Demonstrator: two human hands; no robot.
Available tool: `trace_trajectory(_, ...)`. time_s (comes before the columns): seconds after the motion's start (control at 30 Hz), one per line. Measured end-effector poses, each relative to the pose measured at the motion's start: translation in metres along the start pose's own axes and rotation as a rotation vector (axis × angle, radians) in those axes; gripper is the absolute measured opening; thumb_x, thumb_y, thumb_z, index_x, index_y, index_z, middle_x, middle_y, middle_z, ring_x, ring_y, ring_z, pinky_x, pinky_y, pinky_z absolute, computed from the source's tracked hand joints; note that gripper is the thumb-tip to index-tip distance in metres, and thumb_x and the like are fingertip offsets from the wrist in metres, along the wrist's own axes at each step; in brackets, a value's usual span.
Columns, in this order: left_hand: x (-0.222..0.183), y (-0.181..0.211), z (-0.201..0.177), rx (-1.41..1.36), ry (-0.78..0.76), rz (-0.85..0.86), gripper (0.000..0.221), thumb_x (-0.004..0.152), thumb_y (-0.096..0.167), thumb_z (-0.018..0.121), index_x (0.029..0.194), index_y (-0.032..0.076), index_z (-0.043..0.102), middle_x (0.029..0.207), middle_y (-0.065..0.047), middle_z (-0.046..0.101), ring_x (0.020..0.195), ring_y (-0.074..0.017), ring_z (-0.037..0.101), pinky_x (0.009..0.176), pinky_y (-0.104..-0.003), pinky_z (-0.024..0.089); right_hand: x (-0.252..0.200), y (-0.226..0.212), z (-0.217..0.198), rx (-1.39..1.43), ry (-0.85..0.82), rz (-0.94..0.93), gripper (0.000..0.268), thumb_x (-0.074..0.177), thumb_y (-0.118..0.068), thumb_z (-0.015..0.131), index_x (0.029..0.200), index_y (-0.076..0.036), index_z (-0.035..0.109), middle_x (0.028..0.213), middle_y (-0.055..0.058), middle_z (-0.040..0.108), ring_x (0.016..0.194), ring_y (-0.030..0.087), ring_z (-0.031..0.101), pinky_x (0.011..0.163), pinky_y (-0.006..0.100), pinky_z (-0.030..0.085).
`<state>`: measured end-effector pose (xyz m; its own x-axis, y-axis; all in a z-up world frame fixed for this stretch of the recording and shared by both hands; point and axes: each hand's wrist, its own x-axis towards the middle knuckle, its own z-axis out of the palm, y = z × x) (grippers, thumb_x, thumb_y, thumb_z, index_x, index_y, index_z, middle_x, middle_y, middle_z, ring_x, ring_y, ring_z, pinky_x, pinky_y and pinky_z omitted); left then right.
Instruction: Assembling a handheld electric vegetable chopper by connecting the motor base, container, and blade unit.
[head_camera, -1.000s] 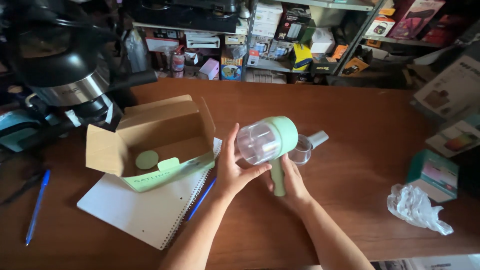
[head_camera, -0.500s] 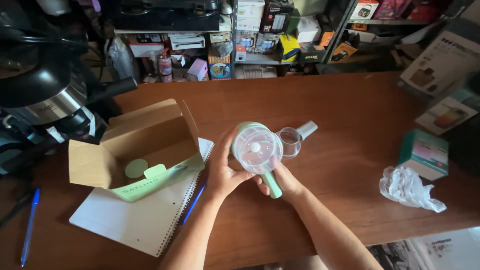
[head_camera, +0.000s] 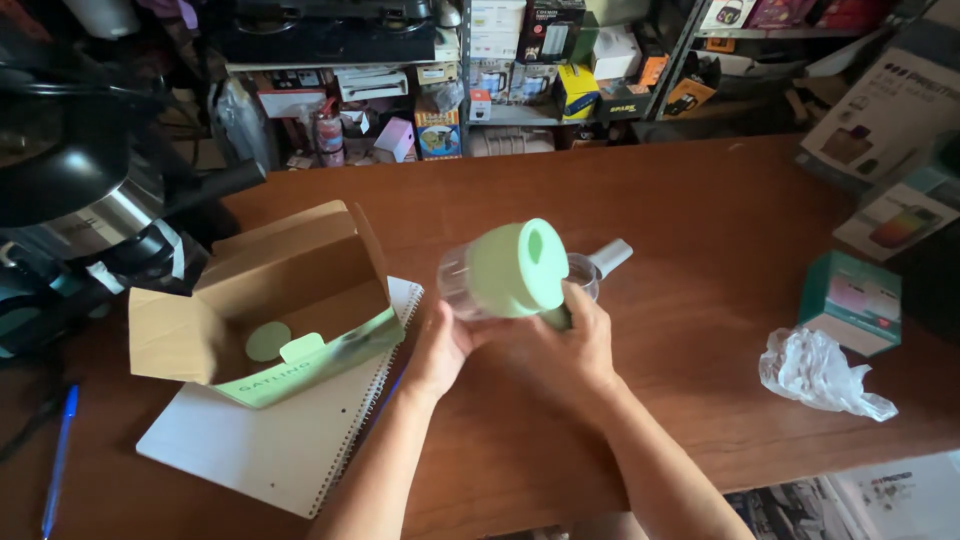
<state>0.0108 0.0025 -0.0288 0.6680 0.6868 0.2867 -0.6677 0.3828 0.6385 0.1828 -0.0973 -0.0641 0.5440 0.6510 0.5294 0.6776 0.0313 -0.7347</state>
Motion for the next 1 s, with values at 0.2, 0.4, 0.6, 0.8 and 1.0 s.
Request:
trace_trajectory(0.2,0.004,-0.005,-0.019,-0.199,0.246,-0.127,0.082,0.085,0.075,0.054,0.137,0.011,0.057,0.120,-0.020,0.069,0.098,-0.0369,0.073,0.076,-0.052,0.066,-0.002,-0.007,0.003,0.135,-0.145,-0.294,0.045,0.072,-0.026,0.090,0.109,-0.008,0.072,0.079,0.014,0.070,0.071,0.035,0.073,0.065,0.043,0.059)
trace_trajectory(0.4,0.010,-0.007,-0.014,-0.271,0.620,-0.332,0.094,0.076,0.091,0.042,0.135,0.019,0.055,0.121,-0.007,0.069,0.103,-0.0261,0.071,0.085,-0.044,0.064,0.048,-0.012,-0.053,-0.065,0.272,-0.273,0.027,0.098,0.000,0.061,0.122,-0.004,0.072,0.103,0.020,0.073,0.095,0.038,0.070,0.084,0.046,0.056)
trace_trajectory(0.6,0.009,-0.009,-0.017,-0.208,0.618,-0.417,0.101,0.066,0.095,0.046,0.134,0.021,0.057,0.125,-0.009,0.068,0.109,-0.0300,0.069,0.091,-0.049,0.061,0.062,0.066,-0.064,-0.583,0.054,-0.309,0.068,0.078,0.001,0.063,0.143,-0.019,0.064,0.140,0.012,0.063,0.133,0.047,0.050,0.098,0.053,0.049)
trace_trajectory(0.8,0.011,-0.003,0.001,-0.213,0.633,-0.495,0.094,0.078,0.087,0.041,0.138,0.017,0.056,0.128,-0.015,0.066,0.112,-0.0339,0.068,0.089,-0.054,0.059,0.059,0.084,-0.055,-0.786,-0.298,-0.001,0.071,0.084,-0.025,0.069,0.153,-0.030,0.052,0.148,0.004,0.054,0.145,0.035,0.040,0.112,0.058,0.039)
trace_trajectory(1.0,0.018,-0.015,-0.015,-0.256,0.621,-0.417,0.069,0.082,0.073,0.056,0.121,0.017,0.068,0.121,-0.012,0.071,0.109,-0.0306,0.069,0.095,-0.047,0.058,0.058,0.101,-0.060,-0.809,-0.199,0.119,0.050,0.081,-0.047,0.082,0.125,-0.026,0.071,0.132,0.004,0.051,0.121,0.042,0.059,0.089,0.055,0.060)
